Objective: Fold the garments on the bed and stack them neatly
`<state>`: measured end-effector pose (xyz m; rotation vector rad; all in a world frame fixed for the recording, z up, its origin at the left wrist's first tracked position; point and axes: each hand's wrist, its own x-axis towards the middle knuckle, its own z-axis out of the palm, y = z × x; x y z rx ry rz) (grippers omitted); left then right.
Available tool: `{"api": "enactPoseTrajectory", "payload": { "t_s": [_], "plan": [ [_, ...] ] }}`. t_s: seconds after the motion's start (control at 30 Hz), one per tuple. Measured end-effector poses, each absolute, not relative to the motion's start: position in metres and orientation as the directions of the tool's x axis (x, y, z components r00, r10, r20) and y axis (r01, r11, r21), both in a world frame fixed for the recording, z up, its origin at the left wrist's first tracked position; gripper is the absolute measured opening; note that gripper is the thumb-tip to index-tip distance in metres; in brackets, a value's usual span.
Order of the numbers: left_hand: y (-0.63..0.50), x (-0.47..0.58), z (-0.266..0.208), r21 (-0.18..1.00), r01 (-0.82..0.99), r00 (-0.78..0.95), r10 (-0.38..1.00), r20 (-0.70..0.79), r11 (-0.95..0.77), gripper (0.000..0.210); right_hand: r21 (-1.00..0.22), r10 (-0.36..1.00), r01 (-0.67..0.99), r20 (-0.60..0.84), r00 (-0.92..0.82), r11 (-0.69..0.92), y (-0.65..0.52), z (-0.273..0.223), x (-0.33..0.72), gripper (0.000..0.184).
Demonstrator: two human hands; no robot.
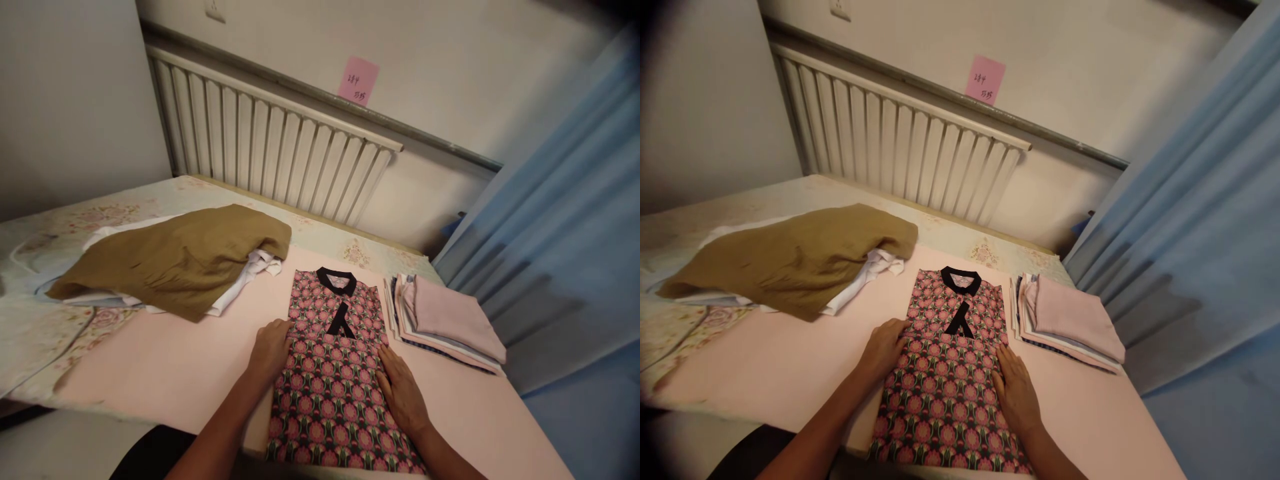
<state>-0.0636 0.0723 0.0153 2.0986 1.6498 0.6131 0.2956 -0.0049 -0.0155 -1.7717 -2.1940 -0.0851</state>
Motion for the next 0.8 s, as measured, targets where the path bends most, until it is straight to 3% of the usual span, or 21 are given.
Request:
{"api": "enactPoseTrajectory", "payload": {
  "t_s": [0.33,0.63,0.8],
  "plan": [
    [0.068,-0.064,0.013,0.617,0.753,0.162,0.974,0.162,-0.228,0.032,-0.150,0.942,0.961,0.281,-0.184,0.233,-0.005,-0.013,0.295,0.050],
    [0.011,-0.073,0.012,0.785,0.612,-0.163,0.957,0.241,-0.093,0.028,-0.147,0.929,0.957,0.314,-0.193,0.249,-0.007,-0.017,0.296,0.050],
    [-0.042,-0.077,0.009,0.817,0.573,-0.221,0.946,0.239,-0.072,0.026,-0.140,0.909,0.946,0.350,-0.229,0.292,-0.006,-0.021,0.299,0.049]
  ]
}}
